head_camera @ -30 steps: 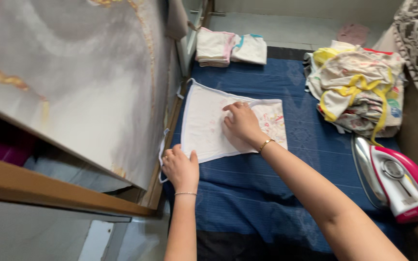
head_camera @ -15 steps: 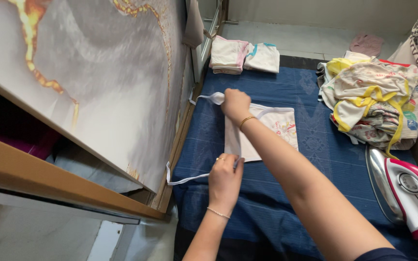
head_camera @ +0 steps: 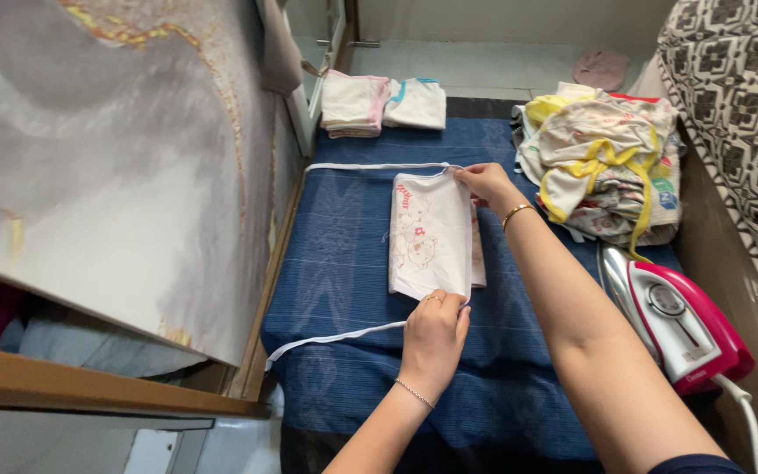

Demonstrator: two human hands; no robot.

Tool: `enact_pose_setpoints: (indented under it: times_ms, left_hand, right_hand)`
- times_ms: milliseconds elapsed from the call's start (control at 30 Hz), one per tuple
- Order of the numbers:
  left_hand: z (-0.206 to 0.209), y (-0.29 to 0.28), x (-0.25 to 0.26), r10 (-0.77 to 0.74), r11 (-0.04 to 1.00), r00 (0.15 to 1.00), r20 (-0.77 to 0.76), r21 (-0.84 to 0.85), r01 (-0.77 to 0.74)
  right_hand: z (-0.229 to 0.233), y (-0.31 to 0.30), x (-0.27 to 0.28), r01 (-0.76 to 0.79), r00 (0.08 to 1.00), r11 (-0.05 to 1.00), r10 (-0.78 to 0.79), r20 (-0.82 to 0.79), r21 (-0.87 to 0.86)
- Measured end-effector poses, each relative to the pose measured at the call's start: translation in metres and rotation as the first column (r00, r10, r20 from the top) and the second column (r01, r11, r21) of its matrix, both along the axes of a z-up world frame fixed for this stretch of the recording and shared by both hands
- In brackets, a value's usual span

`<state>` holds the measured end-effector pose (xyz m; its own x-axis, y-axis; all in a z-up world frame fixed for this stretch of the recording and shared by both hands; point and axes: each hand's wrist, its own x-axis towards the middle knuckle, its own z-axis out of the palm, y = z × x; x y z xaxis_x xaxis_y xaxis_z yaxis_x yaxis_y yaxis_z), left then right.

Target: The person irons a white cloth with red patterns on a blue ironing mat, then folds it and places it on a stack. Next, the person irons a yellow-trimmed white cloth, smoothing both sides and folding it before setting it aside.

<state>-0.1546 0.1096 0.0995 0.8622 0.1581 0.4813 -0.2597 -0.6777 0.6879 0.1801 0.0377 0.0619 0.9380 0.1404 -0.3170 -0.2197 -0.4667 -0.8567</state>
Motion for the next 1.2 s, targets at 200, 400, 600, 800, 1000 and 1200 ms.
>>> enact_pose_setpoints:
  times_ms: [200, 400, 600, 800, 1000, 1200]
  left_hand:
    - [-0.015, -0.024, 0.008, -0.069, 0.995, 0.996, -0.062, 0.072, 0.074]
    - [-0.035, -0.035, 0.021, -0.082, 0.988, 0.993, -0.083, 0.124, 0.092]
    - [-0.041, -0.032, 0.02, -0.081, 0.984, 0.991, -0.106, 0.149, 0.096]
    - [-0.028, -0.014, 0.022, -0.024, 0.977, 0.995, -0.1, 0.207, 0.045]
    - [-0.047, 0.042, 0.067, 0.184, 0.934, 0.982, 0.032, 0.305, -0.185]
    - [-0.092, 0.057, 0.096, 0.203, 0.814, 0.974, -0.103, 0.57, -0.109]
  right_hand:
    - [-0.036, -0.018, 0.026, -0.02, 0.998, 0.999, 0.022, 0.06, -0.026]
    - [-0.067, -0.024, 0.048, -0.056, 0.992, 0.994, 0.044, 0.114, 0.099]
    - [-0.065, -0.017, 0.05, -0.006, 1.0, 0.974, 0.009, -0.011, 0.227]
    - [-0.051, -0.01, 0.029, 0.068, 0.989, 0.992, -0.081, 0.127, 0.104]
    - [-0.021, -0.003, -0.033, 0.187, 0.661, 0.957, 0.044, 0.749, -0.222]
    - [-0.017, 0.026, -0.096, -0.284, 0.431, 0.841, 0.541, 0.722, -0.461]
